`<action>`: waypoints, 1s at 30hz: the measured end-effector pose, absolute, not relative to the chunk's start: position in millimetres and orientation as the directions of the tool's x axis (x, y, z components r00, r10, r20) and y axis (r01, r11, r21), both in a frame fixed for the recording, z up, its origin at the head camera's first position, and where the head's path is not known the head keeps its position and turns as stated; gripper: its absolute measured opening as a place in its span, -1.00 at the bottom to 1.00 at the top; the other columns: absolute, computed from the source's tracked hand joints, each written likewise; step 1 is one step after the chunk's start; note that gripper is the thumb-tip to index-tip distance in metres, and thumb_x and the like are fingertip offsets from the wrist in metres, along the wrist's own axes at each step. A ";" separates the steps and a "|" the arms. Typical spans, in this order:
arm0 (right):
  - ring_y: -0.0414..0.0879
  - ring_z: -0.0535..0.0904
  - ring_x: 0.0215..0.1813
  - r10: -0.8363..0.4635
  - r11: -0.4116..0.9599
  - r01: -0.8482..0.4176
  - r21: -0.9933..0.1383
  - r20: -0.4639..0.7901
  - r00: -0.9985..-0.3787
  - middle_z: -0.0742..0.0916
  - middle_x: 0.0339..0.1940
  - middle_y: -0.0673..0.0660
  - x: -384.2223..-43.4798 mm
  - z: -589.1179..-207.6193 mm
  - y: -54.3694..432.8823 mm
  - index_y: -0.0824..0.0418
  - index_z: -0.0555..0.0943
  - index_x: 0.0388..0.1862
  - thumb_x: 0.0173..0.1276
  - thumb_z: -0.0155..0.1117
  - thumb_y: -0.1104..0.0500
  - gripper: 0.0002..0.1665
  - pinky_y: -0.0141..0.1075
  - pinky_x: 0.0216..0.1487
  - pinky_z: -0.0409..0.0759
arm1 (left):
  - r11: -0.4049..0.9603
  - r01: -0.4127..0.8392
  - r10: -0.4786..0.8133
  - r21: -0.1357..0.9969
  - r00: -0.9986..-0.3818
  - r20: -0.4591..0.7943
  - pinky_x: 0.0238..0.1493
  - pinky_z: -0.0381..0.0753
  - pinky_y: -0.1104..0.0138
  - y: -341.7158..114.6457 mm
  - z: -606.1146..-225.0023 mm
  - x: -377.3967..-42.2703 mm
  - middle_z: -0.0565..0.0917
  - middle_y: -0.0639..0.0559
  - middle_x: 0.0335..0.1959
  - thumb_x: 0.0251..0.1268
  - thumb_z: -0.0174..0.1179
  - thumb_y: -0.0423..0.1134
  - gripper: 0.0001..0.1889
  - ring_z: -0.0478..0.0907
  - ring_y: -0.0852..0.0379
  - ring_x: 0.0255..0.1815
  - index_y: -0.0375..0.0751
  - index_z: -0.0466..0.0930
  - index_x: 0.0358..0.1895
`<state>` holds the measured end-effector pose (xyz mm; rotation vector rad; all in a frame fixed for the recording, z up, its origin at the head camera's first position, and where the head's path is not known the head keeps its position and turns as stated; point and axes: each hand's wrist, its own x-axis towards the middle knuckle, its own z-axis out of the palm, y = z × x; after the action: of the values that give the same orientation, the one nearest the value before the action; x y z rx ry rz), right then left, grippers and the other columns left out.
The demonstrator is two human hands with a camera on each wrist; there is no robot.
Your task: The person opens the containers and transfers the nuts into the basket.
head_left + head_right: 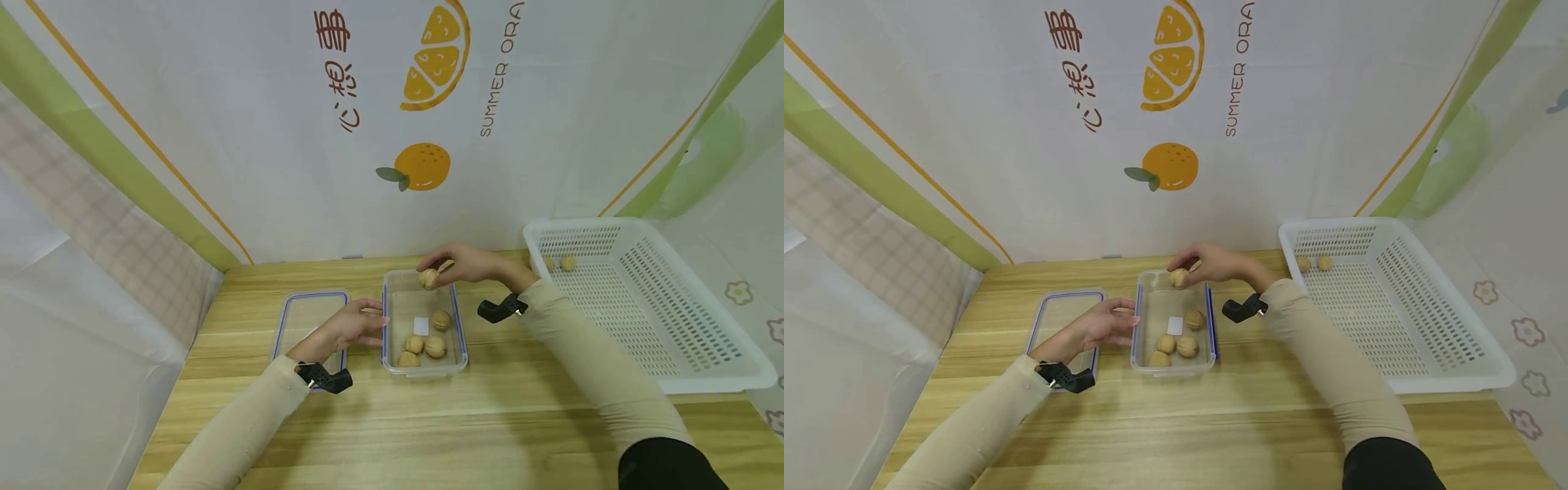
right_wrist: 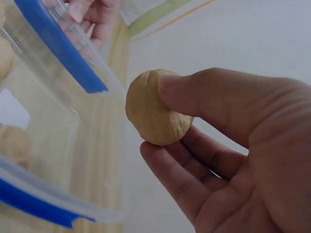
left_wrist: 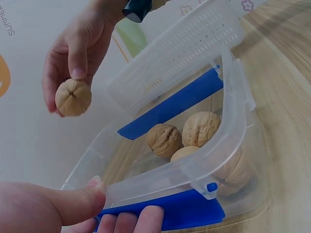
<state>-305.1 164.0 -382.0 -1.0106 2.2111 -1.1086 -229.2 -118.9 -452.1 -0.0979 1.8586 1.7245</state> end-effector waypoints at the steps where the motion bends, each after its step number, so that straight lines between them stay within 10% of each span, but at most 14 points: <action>1: 0.14 0.57 0.21 -0.780 0.397 -0.407 -0.823 -0.068 -0.622 0.63 0.24 0.34 -305.0 -379.9 167.7 0.45 0.58 0.26 0.40 0.34 0.37 -0.54 -0.09 0.29 0.64 | 0.156 -0.435 0.335 0.887 -0.821 -0.462 0.00 0.79 0.07 -119.0 -452.4 -229.2 0.46 -0.44 0.26 0.51 0.13 -0.46 -0.51 0.60 -0.12 0.07 -0.45 0.22 0.40; 15: 0.15 0.56 0.24 -0.664 0.461 -0.372 -0.805 -0.035 -0.747 0.66 0.22 0.28 -303.9 -353.0 230.8 0.41 0.59 0.26 0.43 0.36 0.29 -0.54 -0.07 0.31 0.62 | 0.161 -0.425 0.336 0.891 -0.825 -0.454 -0.03 0.80 0.09 -118.1 -451.9 -227.9 0.43 -0.47 0.28 0.50 0.13 -0.47 -0.50 0.56 -0.14 0.11 -0.46 0.22 0.40; 30: 0.06 0.50 0.34 -0.510 0.570 -0.345 -0.746 0.008 -0.860 0.62 0.33 0.21 -295.1 -340.1 293.9 0.24 0.58 0.34 0.48 0.33 0.19 -0.52 -0.47 0.09 0.60 | 0.162 -0.415 0.354 0.895 -0.822 -0.446 -0.02 0.79 0.08 -119.3 -453.8 -229.0 0.46 -0.48 0.26 0.51 0.13 -0.47 -0.51 0.57 -0.28 0.17 -0.47 0.22 0.39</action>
<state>-295.1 293.9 -340.1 -0.7157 2.5943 -1.1642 -229.0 -119.3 -453.8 -0.0584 1.8660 1.7196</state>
